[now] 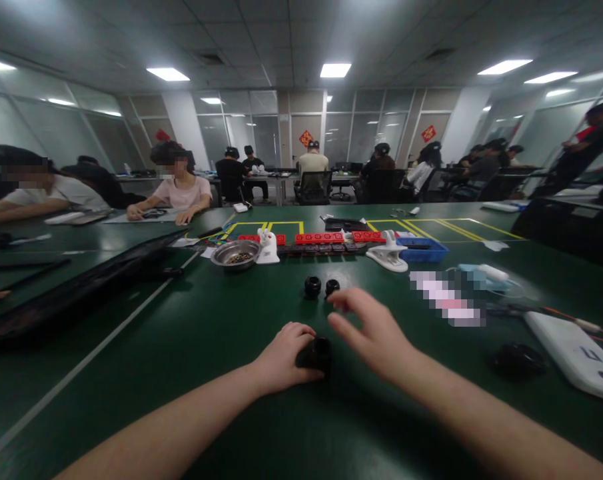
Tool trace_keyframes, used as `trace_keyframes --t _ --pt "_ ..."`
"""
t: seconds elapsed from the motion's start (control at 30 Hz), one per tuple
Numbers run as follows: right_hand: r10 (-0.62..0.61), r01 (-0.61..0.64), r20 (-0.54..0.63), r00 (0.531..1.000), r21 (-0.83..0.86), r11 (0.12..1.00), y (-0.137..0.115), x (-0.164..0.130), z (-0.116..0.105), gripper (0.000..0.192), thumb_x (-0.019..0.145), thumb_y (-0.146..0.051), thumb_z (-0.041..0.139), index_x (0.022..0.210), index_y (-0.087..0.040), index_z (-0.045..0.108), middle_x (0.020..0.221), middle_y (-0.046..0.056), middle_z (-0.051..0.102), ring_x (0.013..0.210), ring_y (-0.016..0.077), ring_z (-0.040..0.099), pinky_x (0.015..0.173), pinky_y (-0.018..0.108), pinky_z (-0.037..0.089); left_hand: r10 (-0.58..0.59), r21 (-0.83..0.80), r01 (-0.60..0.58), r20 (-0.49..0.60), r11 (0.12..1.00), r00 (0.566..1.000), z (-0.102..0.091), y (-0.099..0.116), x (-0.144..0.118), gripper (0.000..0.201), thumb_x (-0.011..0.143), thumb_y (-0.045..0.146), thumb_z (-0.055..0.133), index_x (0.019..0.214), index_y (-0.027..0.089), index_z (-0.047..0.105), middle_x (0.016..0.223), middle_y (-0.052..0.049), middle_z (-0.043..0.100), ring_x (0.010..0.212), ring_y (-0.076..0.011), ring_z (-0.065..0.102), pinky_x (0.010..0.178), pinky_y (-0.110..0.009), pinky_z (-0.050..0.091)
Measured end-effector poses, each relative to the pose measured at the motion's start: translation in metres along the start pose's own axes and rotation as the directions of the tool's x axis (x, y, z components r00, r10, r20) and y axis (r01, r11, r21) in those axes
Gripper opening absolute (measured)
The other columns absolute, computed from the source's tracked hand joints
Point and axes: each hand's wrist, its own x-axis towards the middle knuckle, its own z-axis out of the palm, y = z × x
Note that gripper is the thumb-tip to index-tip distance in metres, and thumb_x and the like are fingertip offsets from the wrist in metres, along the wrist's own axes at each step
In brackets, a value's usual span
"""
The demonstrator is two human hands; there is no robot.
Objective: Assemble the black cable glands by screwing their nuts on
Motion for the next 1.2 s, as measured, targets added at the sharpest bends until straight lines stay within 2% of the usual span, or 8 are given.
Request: trace_keyframes --t 0.17,0.33,0.43,0.53,0.67,0.87,1.03,1.2 --pt "-0.001 0.074 0.206 0.979 -0.349 0.934 0.003 -0.006 0.032 0.038 0.067 -0.053 0.057 0.075 -0.016 0.057 0.071 0.006 0.057 0.069 0.0214 0.052 0.057 0.031 0.039 0.001 0.032 -0.002 0.019 0.999 1.000 0.000 0.005 0.002 0.039 0.064 0.037 0.064 0.097 0.020 0.054 0.102 -0.005 0.051 0.095 -0.0224 0.045 0.085 -0.035 0.037" --pt "-0.090 0.188 0.320 0.943 -0.290 0.938 0.012 -0.011 0.036 0.018 0.078 -0.029 0.047 0.089 -0.017 0.055 0.073 0.004 0.059 0.066 0.0181 0.051 0.060 0.030 0.036 -0.042 0.009 0.042 0.025 0.999 0.999 -0.005 0.013 0.004 0.034 0.064 0.031 0.062 0.095 0.021 0.055 0.100 -0.004 0.051 0.094 -0.0217 0.046 0.084 -0.034 0.038" --pt "-0.085 0.151 0.279 0.956 -0.223 0.963 0.014 -0.015 0.034 0.027 0.073 -0.025 0.048 0.099 -0.017 0.051 0.080 0.004 0.058 0.072 0.0188 0.049 0.064 0.032 0.036 -0.072 -0.010 0.072 0.063 0.997 0.995 -0.007 0.014 0.005 0.033 0.063 0.029 0.063 0.094 0.021 0.055 0.102 -0.004 0.051 0.096 -0.0219 0.045 0.087 -0.036 0.036" --pt "-0.054 0.109 0.247 0.968 -0.216 0.970 0.015 -0.017 0.039 0.035 0.070 -0.038 0.052 0.098 -0.016 0.052 0.085 0.007 0.057 0.076 0.0217 0.047 0.067 0.035 0.035 -0.097 -0.015 0.098 0.093 0.995 0.991 -0.007 0.012 0.006 0.036 0.061 0.023 0.062 0.095 0.022 0.054 0.103 -0.004 0.051 0.099 -0.0223 0.044 0.093 -0.039 0.031" --pt "-0.155 0.193 0.265 0.952 -0.124 0.973 0.018 -0.017 0.047 0.027 0.073 -0.030 0.046 0.095 -0.015 0.052 0.085 0.007 0.057 0.077 0.0204 0.047 0.074 0.036 0.035 -0.093 -0.035 0.096 0.082 0.995 0.992 -0.006 0.010 0.006 0.037 0.058 0.017 0.062 0.094 0.021 0.054 0.100 -0.003 0.052 0.097 -0.0214 0.045 0.097 -0.040 0.027" --pt "-0.208 0.207 0.165 0.964 0.023 0.978 0.014 -0.021 0.044 0.046 0.067 -0.033 0.048 0.109 -0.016 0.043 0.108 0.008 0.051 0.097 0.0223 0.044 0.092 0.041 0.024 -0.119 -0.049 0.123 0.077 0.991 0.990 -0.005 0.010 0.004 0.039 0.061 0.026 0.065 0.098 0.022 0.053 0.107 -0.004 0.050 0.102 -0.0231 0.043 0.096 -0.042 0.028" --pt "-0.103 0.111 0.156 0.982 -0.042 0.993 0.021 -0.020 0.047 0.048 0.069 -0.050 0.052 0.101 -0.015 0.048 0.089 0.008 0.057 0.079 0.0217 0.048 0.075 0.037 0.035 -0.099 -0.030 0.103 0.099 0.994 0.990 -0.006 0.012 0.006 0.036 0.063 0.031 0.063 0.097 0.021 0.054 0.108 -0.006 0.050 0.102 -0.0250 0.044 0.093 -0.042 0.031" --pt "-0.191 0.188 0.181 0.965 0.033 0.982 0.024 -0.017 0.046 0.035 0.067 -0.029 0.047 0.099 -0.017 0.047 0.089 0.005 0.057 0.083 0.0201 0.048 0.086 0.039 0.029 -0.134 -0.045 0.139 0.100 0.989 0.986 -0.005 0.011 0.006 0.039 0.062 0.023 0.061 0.100 0.023 0.052 0.108 -0.004 0.051 0.103 -0.0252 0.044 0.098 -0.046 0.023"
